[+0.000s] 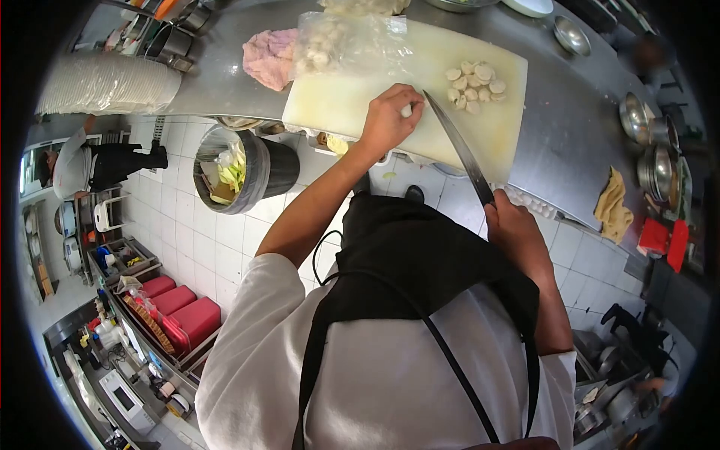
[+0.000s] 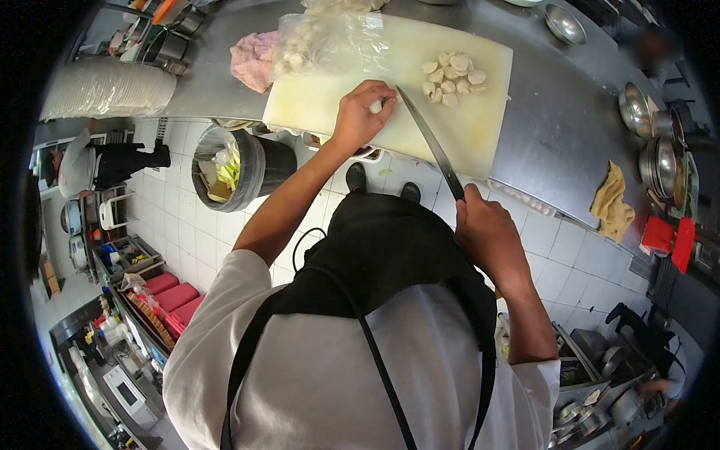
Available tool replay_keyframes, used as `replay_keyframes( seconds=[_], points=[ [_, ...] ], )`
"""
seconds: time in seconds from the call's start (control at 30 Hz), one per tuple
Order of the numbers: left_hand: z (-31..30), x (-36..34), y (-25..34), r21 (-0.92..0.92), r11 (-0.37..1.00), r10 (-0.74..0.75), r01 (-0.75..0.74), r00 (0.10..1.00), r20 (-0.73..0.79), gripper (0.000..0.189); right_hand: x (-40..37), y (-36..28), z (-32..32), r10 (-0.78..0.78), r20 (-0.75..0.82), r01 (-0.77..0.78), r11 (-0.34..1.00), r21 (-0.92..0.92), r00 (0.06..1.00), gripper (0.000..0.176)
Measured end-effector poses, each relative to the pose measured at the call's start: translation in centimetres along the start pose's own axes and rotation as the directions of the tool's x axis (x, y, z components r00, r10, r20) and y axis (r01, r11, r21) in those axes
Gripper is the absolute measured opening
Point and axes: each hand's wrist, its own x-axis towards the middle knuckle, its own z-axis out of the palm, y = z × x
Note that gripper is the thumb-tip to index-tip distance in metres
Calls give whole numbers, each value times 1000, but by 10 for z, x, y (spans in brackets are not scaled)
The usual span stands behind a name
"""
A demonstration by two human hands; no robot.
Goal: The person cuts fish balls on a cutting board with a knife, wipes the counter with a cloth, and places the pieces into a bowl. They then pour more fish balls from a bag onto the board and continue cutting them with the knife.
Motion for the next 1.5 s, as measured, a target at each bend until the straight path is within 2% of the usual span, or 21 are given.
replay_keyframes(
  seconds=[0.53, 0.77, 0.9, 1.0, 1.03, 1.13, 1.17, 1.27, 1.3, 1.37, 1.43, 1.5],
  points=[
    [1, -2, -5, -1, 999, 37, -37, 999, -15, 10, 13, -18, -5, 80, 122, -72, 995, -72, 989, 21],
    [-1, 0, -2, -2, 999, 50, -50, 999, -2, 10, 32, -9, 10, 16, 134, -23, 998, 52, 991, 26],
    [2, -3, -4, 101, 974, 204, -204, 979, 16, 11, 52, 9, 31, -80, 72, 74, 994, 86, 994, 28],
    [0, -3, 3, 138, 958, 248, -252, 968, 47, 12, 42, -5, 8, 22, 185, -60, 978, 200, 982, 28],
    [-2, -2, 2, 122, 961, 237, -250, 965, 114, 15, 42, -3, 7, 47, 155, -79, 975, 206, 987, 27],
    [-3, -2, 7, 131, 950, 269, -285, 955, 125, 21, 43, 15, 15, -8, -22, 11, 989, 146, 1000, 25],
    [-4, -3, 5, 134, 950, 264, -283, 954, 142, 32, 41, 21, 14, -16, -66, 23, 995, 99, 998, 24],
    [-14, -12, -1, 116, 980, 160, -164, 986, 37, 44, 21, 19, 7, -74, -97, 80, 995, 59, 993, 24],
    [-19, -13, -6, 138, 982, 126, -126, 992, 7, 47, 17, 20, 9, -118, -105, 127, 988, 83, 987, 25],
    [-29, -23, -15, 170, 984, 53, -45, 998, -40, 53, 8, 15, 13, -91, -59, 97, 989, 111, 994, 25],
    [-37, -26, -5, 168, 986, 4, 0, 1000, -26, 52, 6, 11, 19, -65, -14, 67, 981, 182, 998, 27],
    [-38, -28, -1, 160, 987, -25, 29, 999, -24, 52, 10, 12, 27, -80, -1, 79, 983, 164, 997, 27]
  ],
)
